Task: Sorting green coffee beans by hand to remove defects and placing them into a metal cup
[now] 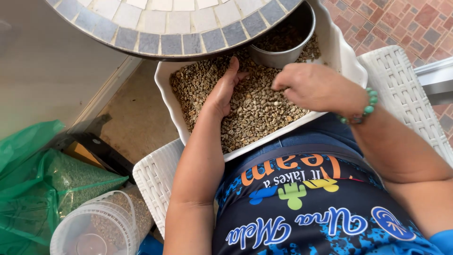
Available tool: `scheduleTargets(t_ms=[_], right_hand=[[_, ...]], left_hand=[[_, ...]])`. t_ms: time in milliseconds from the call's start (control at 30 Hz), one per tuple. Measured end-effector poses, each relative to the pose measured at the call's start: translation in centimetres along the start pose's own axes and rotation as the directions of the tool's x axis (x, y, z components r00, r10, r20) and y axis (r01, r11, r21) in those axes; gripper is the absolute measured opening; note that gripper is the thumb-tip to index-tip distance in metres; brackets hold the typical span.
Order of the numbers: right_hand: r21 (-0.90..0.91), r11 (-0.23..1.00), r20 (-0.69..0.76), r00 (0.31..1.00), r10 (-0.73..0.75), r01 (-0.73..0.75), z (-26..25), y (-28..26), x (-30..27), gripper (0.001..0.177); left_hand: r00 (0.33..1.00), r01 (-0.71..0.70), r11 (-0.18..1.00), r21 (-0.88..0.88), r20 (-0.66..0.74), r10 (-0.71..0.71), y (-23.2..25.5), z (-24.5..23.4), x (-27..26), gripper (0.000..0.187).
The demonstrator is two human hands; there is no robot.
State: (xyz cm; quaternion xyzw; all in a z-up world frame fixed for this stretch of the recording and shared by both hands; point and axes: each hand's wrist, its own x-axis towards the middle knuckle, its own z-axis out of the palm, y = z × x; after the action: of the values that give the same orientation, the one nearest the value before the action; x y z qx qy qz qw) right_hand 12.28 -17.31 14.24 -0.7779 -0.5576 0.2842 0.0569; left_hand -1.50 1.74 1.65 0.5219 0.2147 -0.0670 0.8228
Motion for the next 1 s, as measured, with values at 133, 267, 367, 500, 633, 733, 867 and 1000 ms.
scheduleTargets(t_ms=[133,267,367,500,633,733,867,1000], right_hand=[[-0.203,0.976,-0.042,0.997,0.070,-0.077,3.2,5.7,-1.4,0.020],[-0.123,0.958,0.063,0.962,0.267,-0.258,4.2,7.4,-3.1,0.027],[-0.083,0.930,0.093,0.926,0.366,-0.359,3.6,6.1,-4.0,0.028],[-0.037,0.872,0.192,0.853,0.485,-0.487,3.6,4.7,-6.1,0.017],[-0.104,0.916,0.071,0.916,0.395,-0.387,7.9,7.8,-7.6,0.014],[-0.098,0.918,0.020,0.921,0.389,-0.385,7.8,7.8,-7.2,0.014],[-0.139,0.969,-0.069,0.978,0.198,-0.205,6.7,7.1,-6.1,0.017],[-0.185,0.948,-0.431,0.845,-0.316,0.260,4.3,3.9,-3.9,0.007]], left_hand=[[1.000,-0.001,0.999,-0.035,-0.008,0.001,-0.2,0.4,0.9,0.112],[0.922,0.316,0.937,-0.152,-0.182,-0.341,2.4,2.3,1.1,0.108],[0.923,0.327,0.938,-0.111,-0.176,-0.342,2.1,2.2,1.1,0.112],[0.926,0.347,0.938,0.014,-0.163,-0.340,3.4,3.5,-0.1,0.120],[0.946,0.309,0.951,-0.005,-0.097,-0.308,2.0,3.3,1.0,0.122],[0.949,0.299,0.954,-0.006,-0.102,-0.298,2.1,3.4,1.0,0.122],[0.940,0.331,0.943,-0.028,-0.078,-0.332,2.3,3.2,0.8,0.116],[0.930,0.354,0.923,-0.150,-0.052,-0.365,2.9,3.8,0.6,0.109]])
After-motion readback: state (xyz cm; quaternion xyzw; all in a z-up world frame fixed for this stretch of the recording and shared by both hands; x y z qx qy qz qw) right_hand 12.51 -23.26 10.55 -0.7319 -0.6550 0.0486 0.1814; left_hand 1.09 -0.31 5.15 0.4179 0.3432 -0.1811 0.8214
